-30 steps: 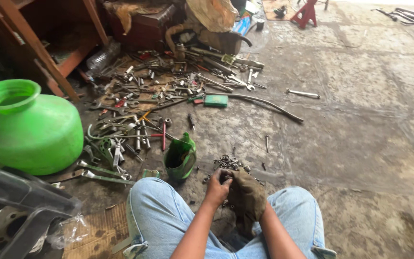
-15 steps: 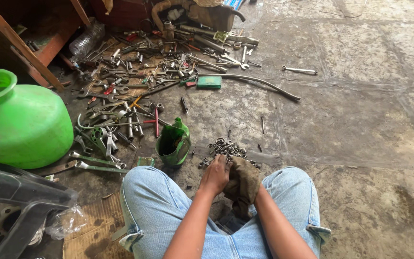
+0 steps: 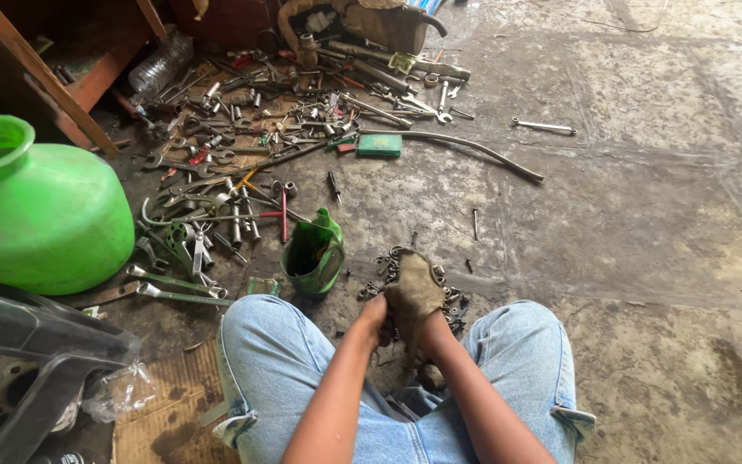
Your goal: The person sits on the floor and cleans small metal parts, likely nuts and bolts, using a rag. They pick up individual pieces from a pile, wipe them thoroughly, and place them back down. The workspace is cluttered with various tools and a green container.
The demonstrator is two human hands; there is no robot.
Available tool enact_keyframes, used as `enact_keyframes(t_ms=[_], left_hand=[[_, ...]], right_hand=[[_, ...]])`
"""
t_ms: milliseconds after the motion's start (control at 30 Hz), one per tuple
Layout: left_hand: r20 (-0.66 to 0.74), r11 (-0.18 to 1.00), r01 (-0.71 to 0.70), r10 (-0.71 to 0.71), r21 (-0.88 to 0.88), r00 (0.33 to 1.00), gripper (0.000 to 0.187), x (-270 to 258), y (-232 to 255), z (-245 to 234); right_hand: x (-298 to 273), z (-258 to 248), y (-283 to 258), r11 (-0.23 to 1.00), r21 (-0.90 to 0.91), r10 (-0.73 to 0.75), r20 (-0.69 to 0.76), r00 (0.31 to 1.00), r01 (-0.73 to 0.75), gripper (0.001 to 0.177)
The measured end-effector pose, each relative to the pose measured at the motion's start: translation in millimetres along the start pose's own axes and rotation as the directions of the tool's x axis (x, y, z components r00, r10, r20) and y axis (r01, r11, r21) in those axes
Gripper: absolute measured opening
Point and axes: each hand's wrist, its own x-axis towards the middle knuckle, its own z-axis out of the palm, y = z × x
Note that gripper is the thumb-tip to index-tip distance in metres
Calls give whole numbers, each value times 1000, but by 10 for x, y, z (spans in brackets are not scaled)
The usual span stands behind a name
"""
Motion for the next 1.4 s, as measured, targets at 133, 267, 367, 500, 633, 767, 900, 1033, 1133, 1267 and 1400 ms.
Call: enact_keyframes(t_ms=[133,267,367,500,633,767,900,1033,1133,1267,1400], left_hand=[[-74,964,-237,247,121,966,44,129,-93,66],[-103,608,-496,690,620,717,40,-133,-57,246],[22,383,-507,782,772,623,44,-501,70,333],[124,266,-456,738,849,663,40,-800,148,451],[77,215,-378,778,900,624,38,-670,36,437],[-135,484,-282,662,828,737,43,-62,-156,236],[188,951,81,-142,297,972,55,401,-210,-184],[214,967,175,-214,185,953,64,503,-148,-349],[101,973,-135,118,188,988,53,498,-208,-215],[56,599,-507,611,620,790,51,289,-198,82],[186,310,-499,671,809,718,58,-362,-46,258]], right_hand=[[-33,-41,62,992,45,121,-62,991,-119,15],[-74,44,451,941,-335,-30,-226,974,-49,18],[72,119,629,910,-381,178,6,984,-162,25],[-157,-126,947,936,157,-326,50,944,315,50],[-132,-42,599,871,468,-268,194,944,151,44],[-68,98,236,912,-404,145,176,974,-63,34],[-187,238,198,920,-366,125,-65,990,-140,26],[-109,268,257,937,-311,121,-131,984,-157,19],[-100,306,417,926,-310,166,-175,970,-215,15],[-90,142,713,910,112,408,-73,910,-399,13],[-174,60,626,276,728,568,402,718,-627,13]])
